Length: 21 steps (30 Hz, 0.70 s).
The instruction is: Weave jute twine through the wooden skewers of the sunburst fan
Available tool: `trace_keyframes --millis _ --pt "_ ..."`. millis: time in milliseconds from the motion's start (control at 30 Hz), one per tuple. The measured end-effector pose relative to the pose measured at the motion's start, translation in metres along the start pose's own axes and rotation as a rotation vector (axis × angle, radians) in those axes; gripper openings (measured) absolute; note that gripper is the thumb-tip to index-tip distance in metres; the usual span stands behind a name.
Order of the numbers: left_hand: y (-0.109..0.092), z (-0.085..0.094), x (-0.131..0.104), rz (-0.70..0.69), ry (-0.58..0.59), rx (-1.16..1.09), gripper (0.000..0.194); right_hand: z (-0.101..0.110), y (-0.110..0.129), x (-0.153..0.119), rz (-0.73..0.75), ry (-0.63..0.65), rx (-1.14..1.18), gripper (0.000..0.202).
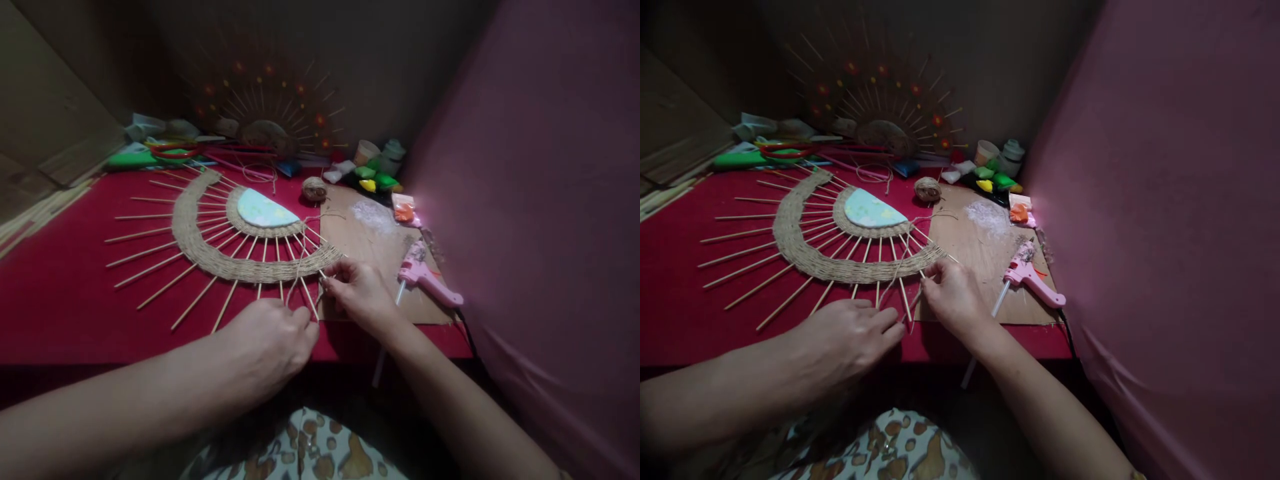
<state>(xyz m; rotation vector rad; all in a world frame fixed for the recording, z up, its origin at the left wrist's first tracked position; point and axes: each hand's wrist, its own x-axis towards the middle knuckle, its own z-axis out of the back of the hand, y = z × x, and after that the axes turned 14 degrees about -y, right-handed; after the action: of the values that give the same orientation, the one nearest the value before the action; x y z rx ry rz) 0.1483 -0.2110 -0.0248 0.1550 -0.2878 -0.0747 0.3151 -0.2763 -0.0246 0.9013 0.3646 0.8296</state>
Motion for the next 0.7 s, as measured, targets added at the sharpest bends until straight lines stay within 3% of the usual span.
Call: trace_keyframes --millis 167,267,367,567,700 --pt "0.045 0.023 -0.012 0.198 -0.023 -0.009 0.012 0.001 -0.003 0.000 0.046 0.009 0.004 0.007" --pt "0.080 0.032 -0.013 0.360 0.117 -0.062 0.024 0.002 -0.004 0.000 0.087 -0.001 -0.021 0.009" --pt "0.104 0.032 -0.013 0.374 0.207 -0.220 0.030 0.004 -0.003 -0.001 0.119 -0.022 -0.097 0.012" --pt "0.119 0.019 -0.025 0.378 0.221 -0.378 0.025 0.001 0.001 -0.010 0.279 -0.166 -0.332 0.019" --pt "0.122 0.017 -0.032 0.355 0.190 -0.452 0.024 -0.001 0.002 -0.013 0.364 -0.155 -0.522 0.016"
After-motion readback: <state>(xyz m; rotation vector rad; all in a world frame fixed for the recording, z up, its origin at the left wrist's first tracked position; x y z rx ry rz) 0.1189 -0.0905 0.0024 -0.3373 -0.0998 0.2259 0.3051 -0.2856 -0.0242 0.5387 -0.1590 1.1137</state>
